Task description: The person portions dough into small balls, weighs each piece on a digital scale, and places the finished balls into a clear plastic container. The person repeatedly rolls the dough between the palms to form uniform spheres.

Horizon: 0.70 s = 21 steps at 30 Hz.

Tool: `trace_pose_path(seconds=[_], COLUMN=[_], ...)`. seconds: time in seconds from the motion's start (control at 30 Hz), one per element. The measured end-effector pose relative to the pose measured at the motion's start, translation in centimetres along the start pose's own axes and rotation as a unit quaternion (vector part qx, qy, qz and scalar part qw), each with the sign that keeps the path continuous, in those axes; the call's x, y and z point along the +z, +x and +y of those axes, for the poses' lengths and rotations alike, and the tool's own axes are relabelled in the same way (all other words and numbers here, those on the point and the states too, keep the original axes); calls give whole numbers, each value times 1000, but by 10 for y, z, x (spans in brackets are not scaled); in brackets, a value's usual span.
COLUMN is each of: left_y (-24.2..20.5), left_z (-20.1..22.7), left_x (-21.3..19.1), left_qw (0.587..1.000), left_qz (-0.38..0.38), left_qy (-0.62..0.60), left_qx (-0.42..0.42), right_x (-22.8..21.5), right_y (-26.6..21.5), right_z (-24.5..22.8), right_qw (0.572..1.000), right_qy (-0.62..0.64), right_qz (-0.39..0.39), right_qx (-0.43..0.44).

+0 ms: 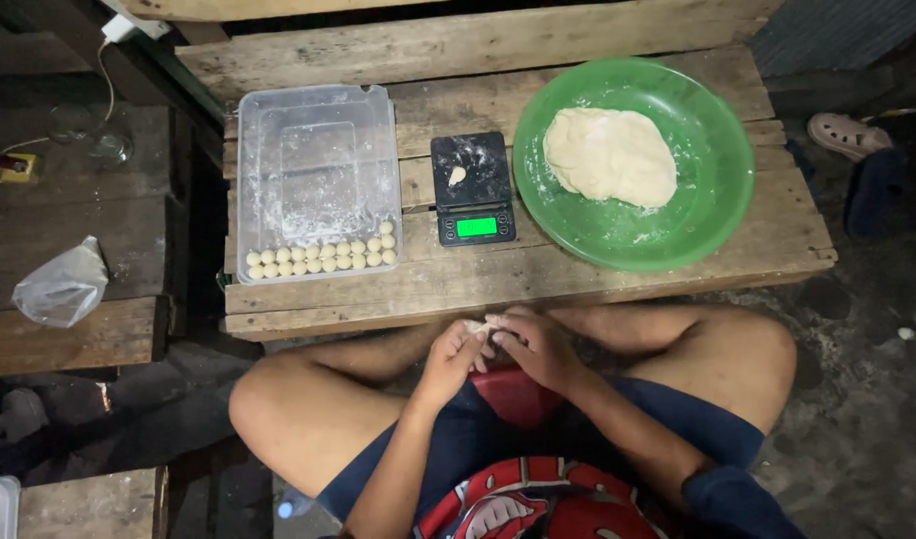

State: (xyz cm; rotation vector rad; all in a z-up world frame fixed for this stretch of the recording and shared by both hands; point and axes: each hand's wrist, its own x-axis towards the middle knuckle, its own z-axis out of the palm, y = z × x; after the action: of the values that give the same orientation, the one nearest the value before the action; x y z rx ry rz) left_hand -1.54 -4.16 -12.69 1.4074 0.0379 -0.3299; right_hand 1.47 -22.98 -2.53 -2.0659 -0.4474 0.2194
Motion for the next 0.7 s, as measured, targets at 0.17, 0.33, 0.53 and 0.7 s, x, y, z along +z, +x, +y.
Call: trace_pose_path(seconds=[0.17,0.33,0.53,0.7], left_y=[-2,-4,0,9], left_z=[5,7,16,19], left_x=[2,2,-6,-25], left_qw=[999,1000,999,993], left_qz=[-12,-10,15,83], left_qy=[40,14,42,76], left_qx=[8,3,-3,20], right_x=[6,8,4,-21], right_y=[-2,0,6,28], right_z=[14,25,45,43], right_qw=[999,997,998,982], right_qy=[-33,-62,29,141], right_qz=[-17,-40,-33,-34], right_qx=[-2,2,47,124])
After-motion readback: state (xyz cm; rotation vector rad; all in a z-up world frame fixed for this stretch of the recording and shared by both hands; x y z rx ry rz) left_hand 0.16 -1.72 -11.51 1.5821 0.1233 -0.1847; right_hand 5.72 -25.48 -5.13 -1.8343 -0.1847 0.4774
